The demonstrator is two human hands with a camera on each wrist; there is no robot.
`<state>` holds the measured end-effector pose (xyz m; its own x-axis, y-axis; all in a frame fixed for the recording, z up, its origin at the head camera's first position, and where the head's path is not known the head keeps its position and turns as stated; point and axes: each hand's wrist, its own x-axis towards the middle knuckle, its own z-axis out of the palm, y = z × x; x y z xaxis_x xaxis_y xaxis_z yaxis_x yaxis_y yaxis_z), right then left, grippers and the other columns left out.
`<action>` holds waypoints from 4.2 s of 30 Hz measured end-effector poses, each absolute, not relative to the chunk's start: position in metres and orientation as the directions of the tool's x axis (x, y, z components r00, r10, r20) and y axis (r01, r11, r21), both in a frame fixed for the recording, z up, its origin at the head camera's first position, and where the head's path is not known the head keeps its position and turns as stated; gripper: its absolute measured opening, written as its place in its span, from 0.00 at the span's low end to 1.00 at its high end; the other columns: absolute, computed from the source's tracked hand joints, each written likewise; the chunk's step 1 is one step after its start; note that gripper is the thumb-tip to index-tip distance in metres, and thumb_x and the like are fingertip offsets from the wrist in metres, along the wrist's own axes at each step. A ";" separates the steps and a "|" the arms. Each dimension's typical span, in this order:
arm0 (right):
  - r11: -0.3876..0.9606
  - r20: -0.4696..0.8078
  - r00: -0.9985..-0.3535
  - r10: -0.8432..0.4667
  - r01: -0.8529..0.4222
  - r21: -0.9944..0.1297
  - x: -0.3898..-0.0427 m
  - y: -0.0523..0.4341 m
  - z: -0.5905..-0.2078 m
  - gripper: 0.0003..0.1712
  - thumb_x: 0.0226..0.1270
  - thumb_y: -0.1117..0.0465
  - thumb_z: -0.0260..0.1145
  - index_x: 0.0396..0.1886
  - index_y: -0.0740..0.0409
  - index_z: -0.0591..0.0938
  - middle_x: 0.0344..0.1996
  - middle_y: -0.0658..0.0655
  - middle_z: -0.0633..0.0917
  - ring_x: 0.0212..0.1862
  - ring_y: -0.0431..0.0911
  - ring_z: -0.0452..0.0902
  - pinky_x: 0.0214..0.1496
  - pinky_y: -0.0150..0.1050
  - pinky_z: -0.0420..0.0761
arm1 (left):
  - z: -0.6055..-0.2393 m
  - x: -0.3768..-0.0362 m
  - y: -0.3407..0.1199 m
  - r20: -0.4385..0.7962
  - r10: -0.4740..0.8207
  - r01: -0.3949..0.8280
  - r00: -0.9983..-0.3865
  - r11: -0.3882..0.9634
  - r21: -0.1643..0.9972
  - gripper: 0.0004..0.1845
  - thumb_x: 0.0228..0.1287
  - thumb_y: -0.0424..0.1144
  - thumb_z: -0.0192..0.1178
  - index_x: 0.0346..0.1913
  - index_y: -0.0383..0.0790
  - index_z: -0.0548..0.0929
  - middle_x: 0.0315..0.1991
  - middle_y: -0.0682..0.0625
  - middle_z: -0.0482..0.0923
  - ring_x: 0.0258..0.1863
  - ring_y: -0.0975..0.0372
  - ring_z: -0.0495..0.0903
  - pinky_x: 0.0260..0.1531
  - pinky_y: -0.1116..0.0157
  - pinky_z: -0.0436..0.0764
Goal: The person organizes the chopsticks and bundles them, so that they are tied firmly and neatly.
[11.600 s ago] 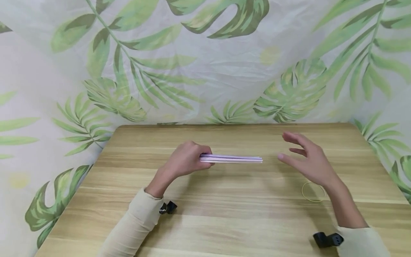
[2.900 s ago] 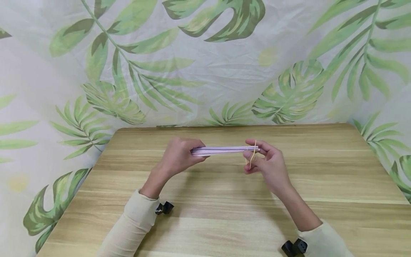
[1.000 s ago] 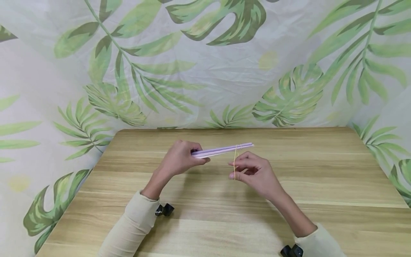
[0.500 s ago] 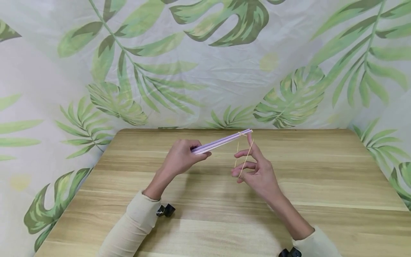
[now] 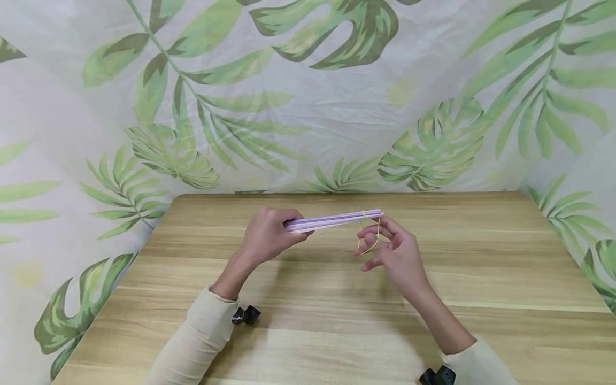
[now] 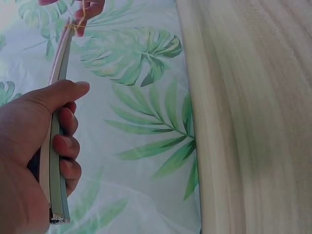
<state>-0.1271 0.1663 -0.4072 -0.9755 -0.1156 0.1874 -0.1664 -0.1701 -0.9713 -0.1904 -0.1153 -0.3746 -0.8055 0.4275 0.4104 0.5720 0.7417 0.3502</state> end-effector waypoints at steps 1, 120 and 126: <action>-0.197 0.194 -0.974 -0.116 -0.169 -0.966 -0.127 0.167 -0.407 0.20 0.83 0.65 0.61 0.69 0.60 0.76 0.43 0.49 0.87 0.35 0.43 0.91 0.28 0.43 0.89 | -0.374 -0.191 -0.116 0.417 0.438 0.585 -0.797 0.733 0.347 0.07 0.57 0.45 0.80 0.34 0.48 0.93 0.22 0.58 0.84 0.18 0.68 0.69 0.19 0.69 0.65; 0.247 0.146 -0.962 -0.232 -0.203 -0.947 -0.135 0.197 -0.391 0.14 0.70 0.62 0.77 0.51 0.62 0.89 0.40 0.48 0.91 0.39 0.40 0.90 0.42 0.36 0.89 | -0.372 -0.179 -0.098 0.352 0.598 0.679 -0.720 0.711 0.182 0.06 0.58 0.42 0.78 0.32 0.48 0.90 0.22 0.59 0.84 0.18 0.70 0.70 0.20 0.70 0.68; 0.248 0.144 -0.963 -0.226 -0.200 -0.948 -0.136 0.192 -0.392 0.13 0.68 0.62 0.78 0.48 0.63 0.90 0.34 0.45 0.92 0.36 0.39 0.89 0.39 0.35 0.88 | -0.373 -0.179 -0.097 0.352 0.608 0.689 -0.711 0.703 0.177 0.05 0.58 0.41 0.77 0.30 0.49 0.89 0.21 0.60 0.82 0.17 0.70 0.68 0.19 0.71 0.67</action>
<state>-0.1356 0.1924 -0.3919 -0.9634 -0.2261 0.1439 -0.1998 0.2480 -0.9479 -0.1787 -0.0967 -0.3730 -0.7113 0.6081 0.3525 0.6887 0.7032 0.1766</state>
